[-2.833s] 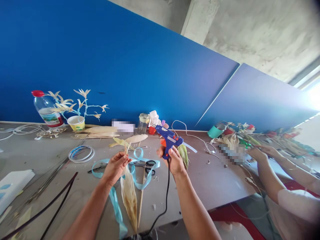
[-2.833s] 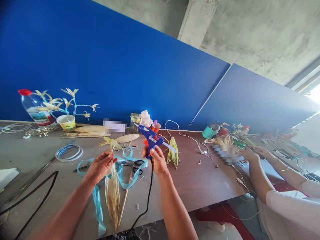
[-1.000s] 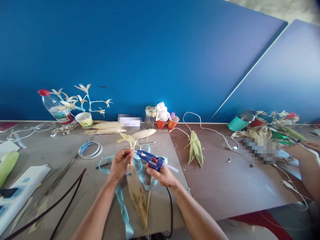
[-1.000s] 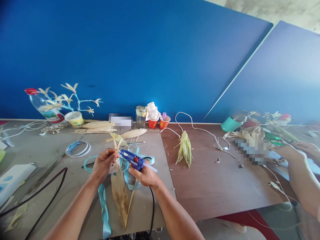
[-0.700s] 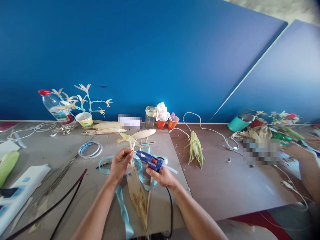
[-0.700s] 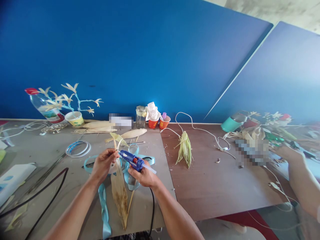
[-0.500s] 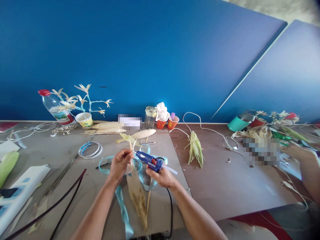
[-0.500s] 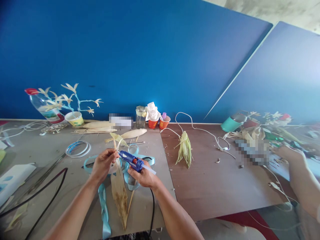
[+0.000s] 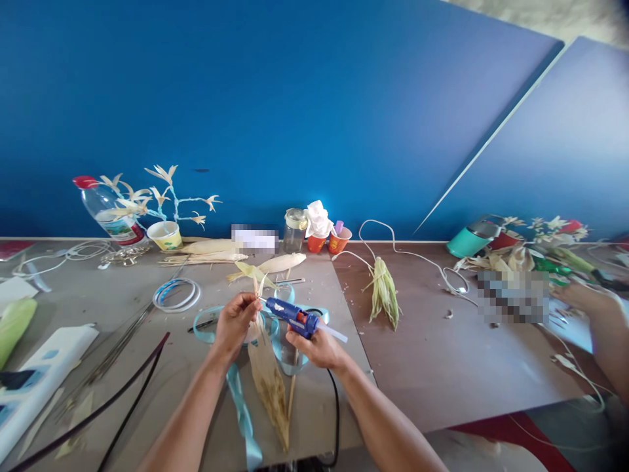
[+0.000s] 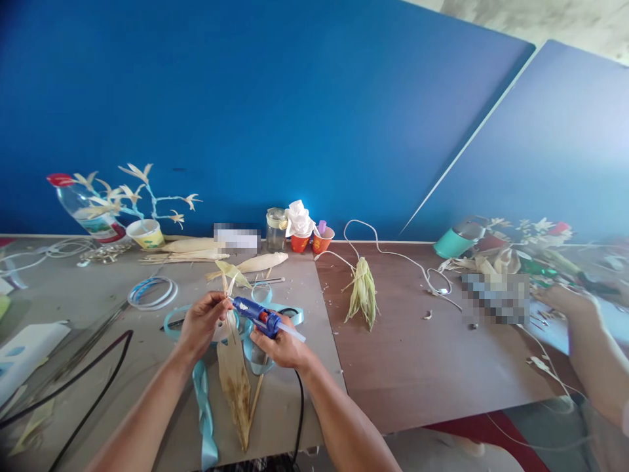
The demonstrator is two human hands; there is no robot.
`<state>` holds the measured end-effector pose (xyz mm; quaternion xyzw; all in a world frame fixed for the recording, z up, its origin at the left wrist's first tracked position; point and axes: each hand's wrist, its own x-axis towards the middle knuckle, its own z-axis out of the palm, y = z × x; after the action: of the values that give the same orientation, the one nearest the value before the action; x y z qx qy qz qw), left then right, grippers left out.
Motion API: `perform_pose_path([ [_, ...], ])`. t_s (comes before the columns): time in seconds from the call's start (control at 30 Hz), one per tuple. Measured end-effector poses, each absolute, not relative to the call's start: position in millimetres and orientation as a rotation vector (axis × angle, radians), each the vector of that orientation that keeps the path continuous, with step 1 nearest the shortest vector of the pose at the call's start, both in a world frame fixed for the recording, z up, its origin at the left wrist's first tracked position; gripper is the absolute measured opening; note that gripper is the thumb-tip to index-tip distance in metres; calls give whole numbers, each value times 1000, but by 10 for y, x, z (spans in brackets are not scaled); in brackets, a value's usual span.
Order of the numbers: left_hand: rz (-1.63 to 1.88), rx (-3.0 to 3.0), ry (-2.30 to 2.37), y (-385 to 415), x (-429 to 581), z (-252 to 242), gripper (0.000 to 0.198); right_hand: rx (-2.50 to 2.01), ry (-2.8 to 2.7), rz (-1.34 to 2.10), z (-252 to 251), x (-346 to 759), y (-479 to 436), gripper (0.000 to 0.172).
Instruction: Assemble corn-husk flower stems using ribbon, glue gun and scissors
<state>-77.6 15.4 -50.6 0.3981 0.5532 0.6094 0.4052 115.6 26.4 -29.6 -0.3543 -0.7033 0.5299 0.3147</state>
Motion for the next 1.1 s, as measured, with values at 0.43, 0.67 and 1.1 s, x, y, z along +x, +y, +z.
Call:
perform_pose_path([
  [0.43, 1526, 1006, 1393, 162, -778, -525, 28, -951, -1889, 1331, -364, 1179, 291, 18],
  [0.67, 1520, 987, 1367, 160, -765, -495, 29, -930, -1943, 1279, -381, 1186, 302, 20],
  [1.1, 1529, 997, 1375, 157, -765, -464, 26, -909, -1915, 1344, -413, 1220, 305, 22],
])
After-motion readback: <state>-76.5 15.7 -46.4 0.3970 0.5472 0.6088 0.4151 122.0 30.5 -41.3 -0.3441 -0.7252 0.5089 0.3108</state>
